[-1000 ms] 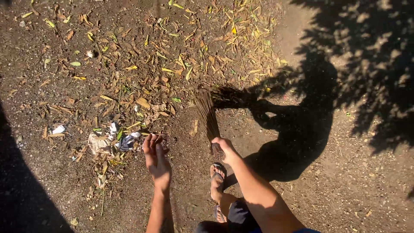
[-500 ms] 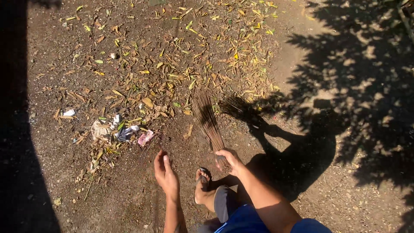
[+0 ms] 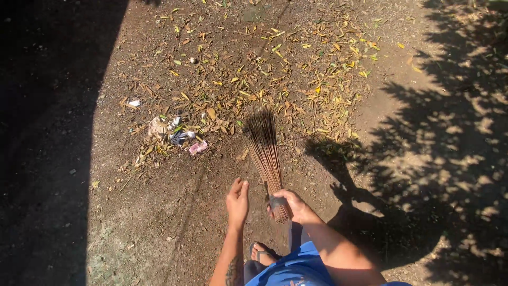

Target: The recorder is sweeping dry leaves and dirt from an outdoor ground area using a stick broom.

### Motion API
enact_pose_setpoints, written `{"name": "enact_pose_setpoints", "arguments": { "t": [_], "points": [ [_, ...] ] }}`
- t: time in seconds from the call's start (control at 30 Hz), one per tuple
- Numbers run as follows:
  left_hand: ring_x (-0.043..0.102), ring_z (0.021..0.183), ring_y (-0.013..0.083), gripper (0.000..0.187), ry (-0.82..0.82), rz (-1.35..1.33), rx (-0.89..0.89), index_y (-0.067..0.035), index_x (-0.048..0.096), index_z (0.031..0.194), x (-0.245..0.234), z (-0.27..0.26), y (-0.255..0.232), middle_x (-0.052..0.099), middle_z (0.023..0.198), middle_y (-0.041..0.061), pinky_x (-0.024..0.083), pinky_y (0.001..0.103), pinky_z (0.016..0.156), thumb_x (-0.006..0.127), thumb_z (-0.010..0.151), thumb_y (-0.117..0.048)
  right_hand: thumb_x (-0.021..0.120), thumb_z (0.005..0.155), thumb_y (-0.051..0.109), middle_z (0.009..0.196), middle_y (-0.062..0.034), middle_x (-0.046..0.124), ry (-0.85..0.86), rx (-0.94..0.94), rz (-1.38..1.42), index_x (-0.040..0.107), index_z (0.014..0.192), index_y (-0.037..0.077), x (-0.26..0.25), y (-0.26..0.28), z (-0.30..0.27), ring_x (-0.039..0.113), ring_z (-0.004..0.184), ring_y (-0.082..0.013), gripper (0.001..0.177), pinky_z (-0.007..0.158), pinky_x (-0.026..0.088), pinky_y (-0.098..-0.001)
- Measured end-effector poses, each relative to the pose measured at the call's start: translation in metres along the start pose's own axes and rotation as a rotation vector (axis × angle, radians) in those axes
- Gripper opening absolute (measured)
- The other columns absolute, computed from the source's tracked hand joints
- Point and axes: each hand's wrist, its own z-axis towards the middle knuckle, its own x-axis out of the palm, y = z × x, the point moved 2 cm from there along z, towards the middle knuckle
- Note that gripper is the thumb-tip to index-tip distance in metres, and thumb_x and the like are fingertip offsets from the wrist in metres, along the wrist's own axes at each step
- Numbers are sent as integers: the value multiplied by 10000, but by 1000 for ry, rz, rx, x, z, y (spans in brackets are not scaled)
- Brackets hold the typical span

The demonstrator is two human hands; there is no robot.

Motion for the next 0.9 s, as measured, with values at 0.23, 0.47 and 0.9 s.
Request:
{"name": "enact_pose_setpoints", "arguments": {
  "t": [0.23,0.47,0.9],
  "points": [
    [642,1288,310,572,33,-133,-92,-11,579,1384,58,-18,-20,643,1395,214,503,412,1064,616,960,-392,649,853,198,713,-138,635,-148,-113,-371,566,952,78,16,26,-29,661,531,-254,176,439,549,-422],
    [682,882,234,521,-68,-576,-376,-34,512,1378,152,-21,-1,681,1081,148,595,380,749,672,948,-281,688,916,308,706,-161,679,28,-79,-475,585,976,39,-38,82,-78,656,472,-221,294,411,549,-377],
    [744,784,238,140,-180,-604,-407,-40,706,963,254,-60,-48,779,932,150,608,341,703,685,917,-172,720,1049,450,882,-108,766,-192,-193,-1290,756,978,-32,-200,107,-90,744,787,-155,489,755,522,-255]
  ]
}}
